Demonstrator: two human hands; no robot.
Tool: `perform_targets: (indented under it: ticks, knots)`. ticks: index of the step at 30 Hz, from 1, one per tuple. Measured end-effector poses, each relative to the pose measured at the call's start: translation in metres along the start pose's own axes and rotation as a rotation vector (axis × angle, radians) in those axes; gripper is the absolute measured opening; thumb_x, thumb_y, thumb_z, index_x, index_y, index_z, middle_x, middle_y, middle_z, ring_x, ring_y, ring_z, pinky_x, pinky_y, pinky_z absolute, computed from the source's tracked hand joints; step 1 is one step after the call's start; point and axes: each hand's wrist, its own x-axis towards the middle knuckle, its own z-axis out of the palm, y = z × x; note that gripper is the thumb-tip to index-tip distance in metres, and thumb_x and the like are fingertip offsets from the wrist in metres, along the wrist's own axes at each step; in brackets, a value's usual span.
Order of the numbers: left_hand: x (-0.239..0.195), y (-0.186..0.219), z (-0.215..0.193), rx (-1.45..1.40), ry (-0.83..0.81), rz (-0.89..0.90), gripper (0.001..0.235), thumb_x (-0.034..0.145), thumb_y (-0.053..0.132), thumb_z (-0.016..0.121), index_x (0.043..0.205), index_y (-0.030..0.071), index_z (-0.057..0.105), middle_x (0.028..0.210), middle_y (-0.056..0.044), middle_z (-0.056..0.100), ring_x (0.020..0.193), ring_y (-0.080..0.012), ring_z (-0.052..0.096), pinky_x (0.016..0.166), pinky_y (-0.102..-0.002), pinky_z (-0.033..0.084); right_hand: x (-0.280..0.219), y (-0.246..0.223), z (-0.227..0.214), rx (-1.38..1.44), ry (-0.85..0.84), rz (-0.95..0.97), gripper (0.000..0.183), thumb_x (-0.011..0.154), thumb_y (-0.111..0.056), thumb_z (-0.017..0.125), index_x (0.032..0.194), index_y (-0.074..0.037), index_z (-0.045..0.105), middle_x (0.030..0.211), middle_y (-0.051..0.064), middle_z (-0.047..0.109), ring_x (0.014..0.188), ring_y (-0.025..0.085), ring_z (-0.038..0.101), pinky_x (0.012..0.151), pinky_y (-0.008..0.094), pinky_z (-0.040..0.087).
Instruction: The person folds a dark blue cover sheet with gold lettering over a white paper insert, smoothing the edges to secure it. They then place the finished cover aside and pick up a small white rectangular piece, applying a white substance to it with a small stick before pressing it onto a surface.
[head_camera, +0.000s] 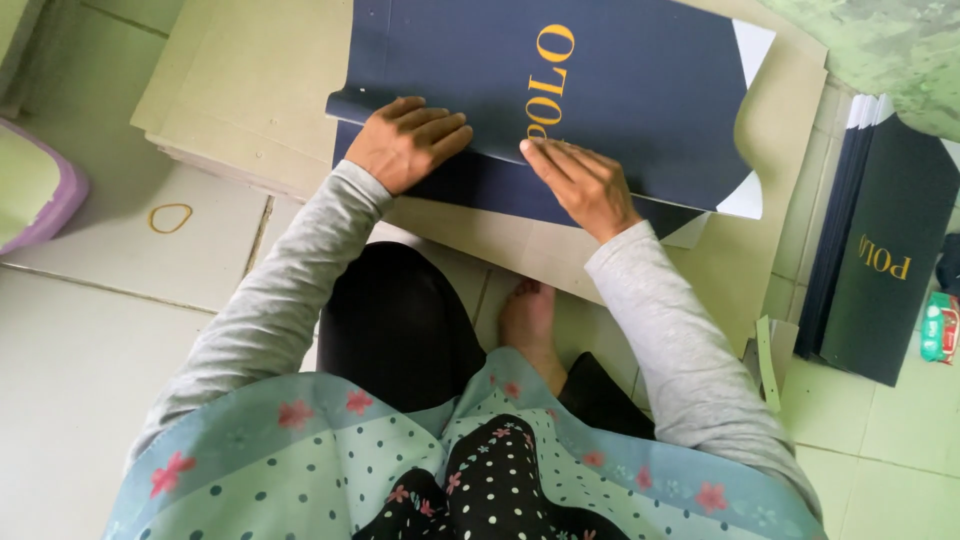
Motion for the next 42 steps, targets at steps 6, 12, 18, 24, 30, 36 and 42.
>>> perform_targets:
  ticks: [6, 12, 18, 24, 30, 36, 42]
  knots:
    - [-0.054, 0.02, 0.019, -0.1, 0.11, -0.05, 0.025, 0.111, 0.022, 0.053, 0.125, 0.024, 0.074, 0.127, -0.003, 0.076, 0.118, -0.0191, 0.071, 0.104, -0.038, 0.052, -0.055, -0.02, 0.054, 0.091, -0.039, -0.002, 0.034, 0.108, -0.001, 0.049, 0.133, -0.003, 0.071, 0.138, 0.02, 0.067, 0.129, 0.035, 0.063, 0.111, 0.045, 0.051]
    - [-0.078, 0.03, 0.021, -0.181, 0.061, -0.078, 0.027, 0.11, 0.024, 0.055, 0.129, 0.022, 0.073, 0.132, -0.002, 0.074, 0.123, -0.0185, 0.068, 0.109, -0.041, 0.049, -0.067, -0.03, 0.067, 0.16, -0.062, 0.012, 0.038, 0.107, 0.002, 0.046, 0.138, -0.002, 0.067, 0.143, 0.019, 0.064, 0.134, 0.035, 0.059, 0.116, 0.045, 0.046]
    - [-0.082, 0.039, 0.014, -0.224, 0.118, -0.048, 0.024, 0.11, 0.023, 0.056, 0.123, 0.017, 0.076, 0.125, -0.005, 0.076, 0.117, -0.0197, 0.072, 0.104, -0.039, 0.053, -0.074, -0.034, 0.061, 0.197, -0.144, 0.026, 0.046, 0.104, 0.005, 0.049, 0.144, -0.009, 0.065, 0.146, 0.017, 0.062, 0.137, 0.035, 0.057, 0.116, 0.045, 0.045]
    - [-0.073, 0.037, 0.001, -0.255, 0.136, -0.046, 0.025, 0.11, 0.02, 0.055, 0.121, 0.015, 0.077, 0.125, -0.006, 0.076, 0.12, -0.022, 0.07, 0.107, -0.039, 0.051, -0.078, -0.03, 0.067, 0.237, -0.209, 0.03, 0.05, 0.102, 0.004, 0.053, 0.149, -0.012, 0.061, 0.149, 0.017, 0.06, 0.14, 0.035, 0.054, 0.117, 0.046, 0.043]
    - [-0.083, 0.039, 0.01, -0.33, 0.138, -0.073, 0.023, 0.109, 0.018, 0.058, 0.119, 0.015, 0.078, 0.122, -0.005, 0.077, 0.118, -0.0205, 0.071, 0.108, -0.04, 0.05, -0.079, -0.032, 0.067, 0.226, -0.185, 0.025, 0.051, 0.1, 0.001, 0.059, 0.147, -0.016, 0.064, 0.146, 0.016, 0.063, 0.137, 0.037, 0.056, 0.116, 0.048, 0.045]
    - [-0.085, 0.039, 0.007, -0.336, 0.104, -0.071, 0.024, 0.11, 0.021, 0.056, 0.122, 0.015, 0.077, 0.125, -0.003, 0.076, 0.12, -0.018, 0.07, 0.108, -0.037, 0.05, -0.083, -0.03, 0.073, 0.268, -0.162, 0.031, 0.05, 0.099, -0.001, 0.059, 0.146, -0.018, 0.065, 0.144, 0.016, 0.064, 0.137, 0.037, 0.056, 0.115, 0.048, 0.045]
    - [-0.121, 0.012, -0.02, -0.143, 0.103, -0.132, 0.022, 0.11, 0.022, 0.06, 0.112, 0.017, 0.081, 0.115, -0.005, 0.077, 0.11, -0.022, 0.073, 0.101, -0.037, 0.055, -0.086, -0.028, 0.072, 0.316, -0.196, 0.022, 0.056, 0.1, 0.0, 0.059, 0.151, -0.023, 0.061, 0.149, 0.017, 0.058, 0.141, 0.04, 0.051, 0.117, 0.049, 0.044]
